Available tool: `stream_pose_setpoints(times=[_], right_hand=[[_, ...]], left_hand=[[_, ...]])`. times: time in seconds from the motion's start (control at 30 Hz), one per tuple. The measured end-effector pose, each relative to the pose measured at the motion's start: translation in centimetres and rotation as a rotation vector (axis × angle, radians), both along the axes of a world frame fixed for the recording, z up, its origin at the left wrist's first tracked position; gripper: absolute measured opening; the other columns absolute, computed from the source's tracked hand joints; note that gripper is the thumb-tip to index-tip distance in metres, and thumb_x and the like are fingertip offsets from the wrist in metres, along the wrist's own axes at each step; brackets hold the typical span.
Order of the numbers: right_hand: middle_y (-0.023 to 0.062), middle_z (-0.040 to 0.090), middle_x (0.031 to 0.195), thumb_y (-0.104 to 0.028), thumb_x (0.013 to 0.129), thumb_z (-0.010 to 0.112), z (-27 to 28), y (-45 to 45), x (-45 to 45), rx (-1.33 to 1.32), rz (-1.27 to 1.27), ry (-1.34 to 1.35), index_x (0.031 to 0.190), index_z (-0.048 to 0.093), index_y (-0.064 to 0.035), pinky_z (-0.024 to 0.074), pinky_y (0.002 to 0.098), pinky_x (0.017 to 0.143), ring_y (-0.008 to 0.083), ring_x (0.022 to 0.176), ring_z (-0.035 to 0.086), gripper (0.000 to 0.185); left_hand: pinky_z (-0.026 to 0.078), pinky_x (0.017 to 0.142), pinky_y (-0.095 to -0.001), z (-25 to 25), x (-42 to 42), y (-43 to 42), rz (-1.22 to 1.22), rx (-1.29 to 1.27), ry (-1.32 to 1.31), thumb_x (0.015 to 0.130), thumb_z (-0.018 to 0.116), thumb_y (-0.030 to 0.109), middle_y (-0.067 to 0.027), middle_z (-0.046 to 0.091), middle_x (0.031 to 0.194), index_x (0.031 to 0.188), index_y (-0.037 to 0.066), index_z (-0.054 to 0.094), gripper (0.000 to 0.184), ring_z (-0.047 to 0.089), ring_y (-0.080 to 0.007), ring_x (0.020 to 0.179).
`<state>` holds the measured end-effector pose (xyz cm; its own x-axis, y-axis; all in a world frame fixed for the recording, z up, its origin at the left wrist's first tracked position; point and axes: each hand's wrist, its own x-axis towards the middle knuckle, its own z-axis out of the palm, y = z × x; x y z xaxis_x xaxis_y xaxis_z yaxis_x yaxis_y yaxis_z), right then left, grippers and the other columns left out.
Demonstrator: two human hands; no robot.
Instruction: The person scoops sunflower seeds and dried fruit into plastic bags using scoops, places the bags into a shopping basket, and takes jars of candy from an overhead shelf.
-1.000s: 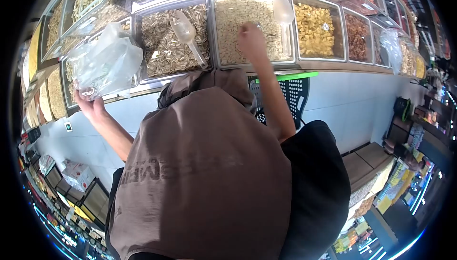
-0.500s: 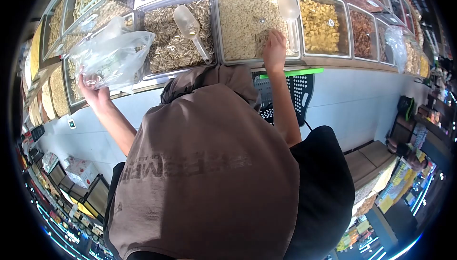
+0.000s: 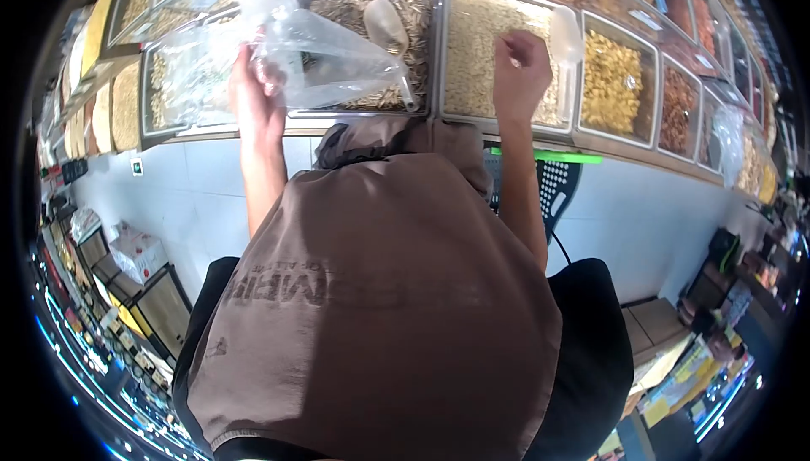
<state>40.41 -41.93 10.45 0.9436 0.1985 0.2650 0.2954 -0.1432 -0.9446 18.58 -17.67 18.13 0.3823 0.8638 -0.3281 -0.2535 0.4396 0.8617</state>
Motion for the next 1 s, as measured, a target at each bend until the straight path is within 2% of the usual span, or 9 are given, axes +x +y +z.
stream_pose_setpoints(times=[0.1, 0.2, 0.27, 0.3, 0.43, 0.6, 0.67, 0.8, 1.0], right_hand=[[0.0102, 0.072, 0.099, 0.003, 0.085, 0.073, 3.8, 6.8, -4.6, 0.313, 0.362, -0.109, 0.108, 0.064, 0.0016, 0.0551, 0.0252, 0.080, 0.0139, 0.088, 0.068, 0.025], [0.0092, 0.072, 0.105, -0.002, 0.087, 0.072, 7.1, 10.1, -7.8, 0.018, 0.741, -0.013, 0.107, 0.066, -0.0013, 0.0558, 0.0286, 0.082, 0.0155, 0.090, 0.069, 0.022], [0.0074, 0.073, 0.103, -0.007, 0.089, 0.071, 5.9, 11.6, -7.6, 0.002, 0.722, -0.425, 0.105, 0.069, -0.0038, 0.0557, 0.0296, 0.080, 0.0152, 0.091, 0.070, 0.017], [0.0072, 0.073, 0.100, -0.008, 0.089, 0.070, 6.0, 11.3, -7.2, 0.047, 0.668, -0.137, 0.101, 0.070, -0.0033, 0.0551, 0.0280, 0.077, 0.0147, 0.090, 0.070, 0.012], [0.0089, 0.073, 0.094, -0.010, 0.091, 0.068, 3.3, 6.5, -0.3, -0.161, 0.476, 0.067, 0.101, 0.067, -0.0011, 0.0543, 0.0279, 0.073, 0.0169, 0.081, 0.068, 0.013], [0.0261, 0.067, 0.100, -0.028, 0.084, 0.075, -0.1, -3.1, 3.1, -1.127, 0.410, 0.008, 0.112, 0.055, 0.0032, 0.0519, 0.0451, 0.081, 0.0407, 0.095, 0.066, 0.047], [0.0308, 0.064, 0.104, -0.031, 0.081, 0.077, -0.5, -4.7, 2.0, -1.062, 0.413, 0.119, 0.114, 0.050, 0.0055, 0.0492, 0.0496, 0.084, 0.0464, 0.100, 0.063, 0.057], [0.0331, 0.062, 0.103, -0.023, 0.085, 0.070, -3.9, -5.1, -0.2, -0.957, 0.267, 0.233, 0.108, 0.050, 0.0065, 0.0479, 0.0517, 0.082, 0.0498, 0.099, 0.060, 0.043], [0.0286, 0.064, 0.093, -0.013, 0.087, 0.063, -9.0, -4.4, 0.1, -0.886, 0.098, 0.039, 0.102, 0.053, 0.0024, 0.0482, 0.0536, 0.079, 0.0468, 0.090, 0.062, 0.024]], left_hand=[[0.031, 0.047, -0.0202, 1.1, 0.4, -0.1, -0.050, 0.050, -0.016, 0.106, 0.045, 0.025, 0.0053, 0.045, 0.064, 0.127, -0.002, 0.061, 0.037, 0.034, -0.0037, 0.051], [0.030, 0.046, -0.0195, 1.8, 0.8, -0.6, -0.043, 0.063, -0.045, 0.106, 0.045, 0.024, 0.0061, 0.042, 0.062, 0.125, -0.002, 0.062, 0.037, 0.034, -0.0032, 0.051], [0.029, 0.045, -0.0187, 2.2, 0.5, -0.5, -0.038, 0.060, -0.062, 0.106, 0.045, 0.024, 0.0063, 0.042, 0.062, 0.125, -0.001, 0.063, 0.036, 0.034, -0.0027, 0.051], [0.028, 0.044, -0.0179, 2.3, 0.4, -0.4, -0.013, 0.037, -0.073, 0.106, 0.045, 0.025, 0.0066, 0.042, 0.062, 0.125, -0.001, 0.062, 0.036, 0.034, -0.0023, 0.051], [0.027, 0.042, -0.0175, 1.9, -1.6, 0.5, 0.032, -0.038, -0.144, 0.107, 0.044, 0.027, 0.0079, 0.039, 0.062, 0.133, 0.002, 0.056, 0.038, 0.033, -0.0013, 0.051], [0.029, 0.049, -0.0204, 2.2, -1.9, 1.5, 0.077, -0.013, -0.147, 0.106, 0.046, 0.029, 0.0082, 0.035, 0.062, 0.132, 0.003, 0.058, 0.038, 0.030, -0.0028, 0.054], [0.028, 0.050, -0.0210, 2.6, -1.6, 1.8, 0.053, -0.013, -0.135, 0.105, 0.047, 0.028, 0.0078, 0.034, 0.064, 0.130, 0.003, 0.059, 0.037, 0.030, -0.0034, 0.055], [0.028, 0.050, -0.0218, 2.6, -0.9, 1.8, 0.021, -0.022, -0.114, 0.104, 0.051, 0.027, 0.0059, 0.033, 0.066, 0.137, 0.003, 0.054, 0.041, 0.029, -0.0046, 0.056], [0.027, 0.048, -0.0217, 2.7, -0.1, 1.3, 0.037, -0.058, -0.080, 0.106, 0.045, 0.027, 0.0066, 0.034, 0.062, 0.131, 0.001, 0.058, 0.038, 0.028, -0.0045, 0.054]])
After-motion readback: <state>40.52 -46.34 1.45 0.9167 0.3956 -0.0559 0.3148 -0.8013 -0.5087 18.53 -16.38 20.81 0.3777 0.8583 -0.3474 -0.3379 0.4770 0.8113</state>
